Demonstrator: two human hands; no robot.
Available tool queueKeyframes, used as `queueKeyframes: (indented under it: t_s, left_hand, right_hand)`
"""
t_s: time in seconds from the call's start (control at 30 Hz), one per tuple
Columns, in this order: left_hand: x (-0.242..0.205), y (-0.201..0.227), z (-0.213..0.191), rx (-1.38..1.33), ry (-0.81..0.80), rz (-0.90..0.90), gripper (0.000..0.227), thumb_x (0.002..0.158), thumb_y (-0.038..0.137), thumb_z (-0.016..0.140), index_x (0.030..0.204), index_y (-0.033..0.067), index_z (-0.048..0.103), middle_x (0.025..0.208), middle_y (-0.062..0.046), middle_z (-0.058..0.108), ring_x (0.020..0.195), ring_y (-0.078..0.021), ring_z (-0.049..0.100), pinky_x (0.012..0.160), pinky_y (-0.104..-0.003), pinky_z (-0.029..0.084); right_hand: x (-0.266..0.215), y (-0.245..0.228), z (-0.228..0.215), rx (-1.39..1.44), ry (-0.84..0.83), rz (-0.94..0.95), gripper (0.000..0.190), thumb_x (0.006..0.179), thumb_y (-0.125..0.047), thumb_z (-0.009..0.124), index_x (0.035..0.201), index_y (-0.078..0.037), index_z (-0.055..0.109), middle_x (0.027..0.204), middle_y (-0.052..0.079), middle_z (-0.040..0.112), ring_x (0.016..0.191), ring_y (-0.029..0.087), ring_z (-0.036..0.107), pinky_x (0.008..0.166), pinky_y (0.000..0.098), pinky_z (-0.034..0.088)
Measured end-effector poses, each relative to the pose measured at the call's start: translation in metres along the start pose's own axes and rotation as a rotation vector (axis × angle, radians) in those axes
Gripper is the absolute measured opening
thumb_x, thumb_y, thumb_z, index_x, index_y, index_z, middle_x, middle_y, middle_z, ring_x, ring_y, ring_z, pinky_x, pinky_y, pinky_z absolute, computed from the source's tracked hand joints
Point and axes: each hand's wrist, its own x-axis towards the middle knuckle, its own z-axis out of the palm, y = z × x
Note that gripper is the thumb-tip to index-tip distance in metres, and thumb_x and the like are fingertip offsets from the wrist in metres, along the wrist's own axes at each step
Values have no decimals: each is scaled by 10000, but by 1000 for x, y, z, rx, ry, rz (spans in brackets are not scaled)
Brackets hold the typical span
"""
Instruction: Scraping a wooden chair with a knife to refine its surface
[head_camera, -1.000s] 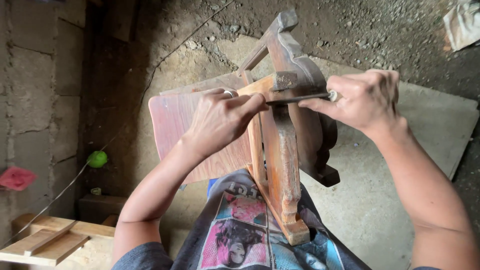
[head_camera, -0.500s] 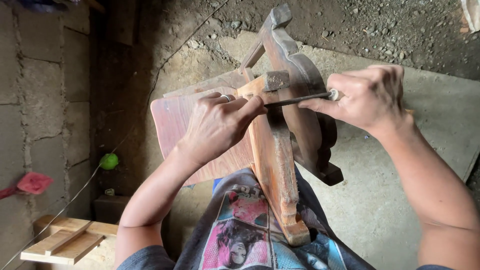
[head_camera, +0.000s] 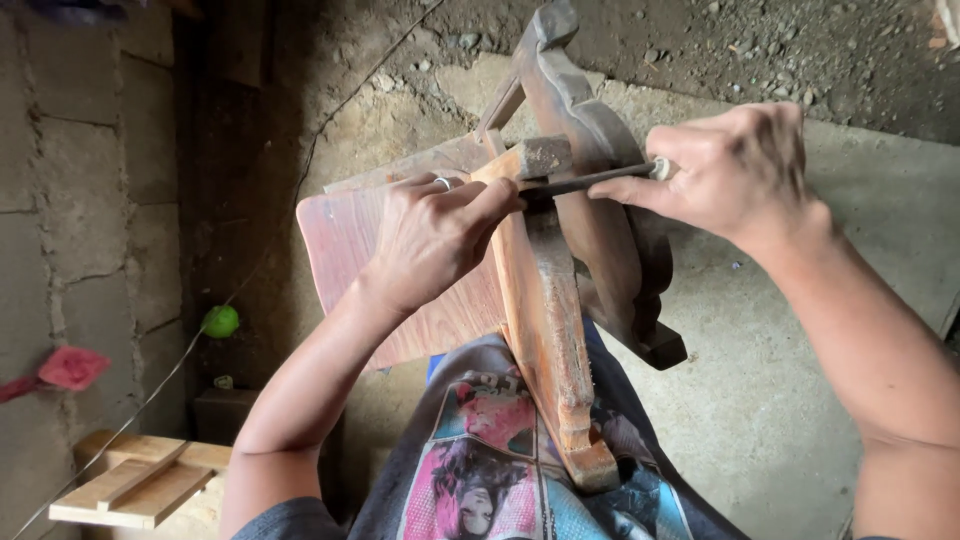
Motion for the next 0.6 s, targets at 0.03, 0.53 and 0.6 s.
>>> queueKeyframes:
  t_s: [0.03, 0.53, 0.6]
  left_hand:
    - [4, -2, 2, 0, 5, 2, 80, 901, 191, 473, 837, 146, 460, 537, 29, 465, 401, -180, 429, 434, -287, 317]
    - [3, 9, -14, 34, 5, 64, 76, 894, 221, 499, 880, 151, 470, 558, 31, 489, 451, -182, 499, 437, -285, 318]
    - [2, 8, -12, 26, -13, 62, 89, 895, 220, 487, 855, 144, 464, 561, 20, 486, 455, -196, 500, 439, -292, 335]
  right_hand:
    - [1, 4, 2, -5, 1, -1, 655, 794, -746, 390, 452, -187, 398, 379, -101, 323, 354, 96, 374, 359, 251, 173]
    - [-8, 3, -9, -108, 154, -61, 703, 828, -763, 416, 457, -169, 348, 392, -77, 286, 379, 116, 390, 418, 259, 222]
    - [-10, 4, -6, -114, 110, -35, 706, 819, -780, 440, 478, -168, 353, 412, -72, 315, 407, 118, 426, 420, 256, 210]
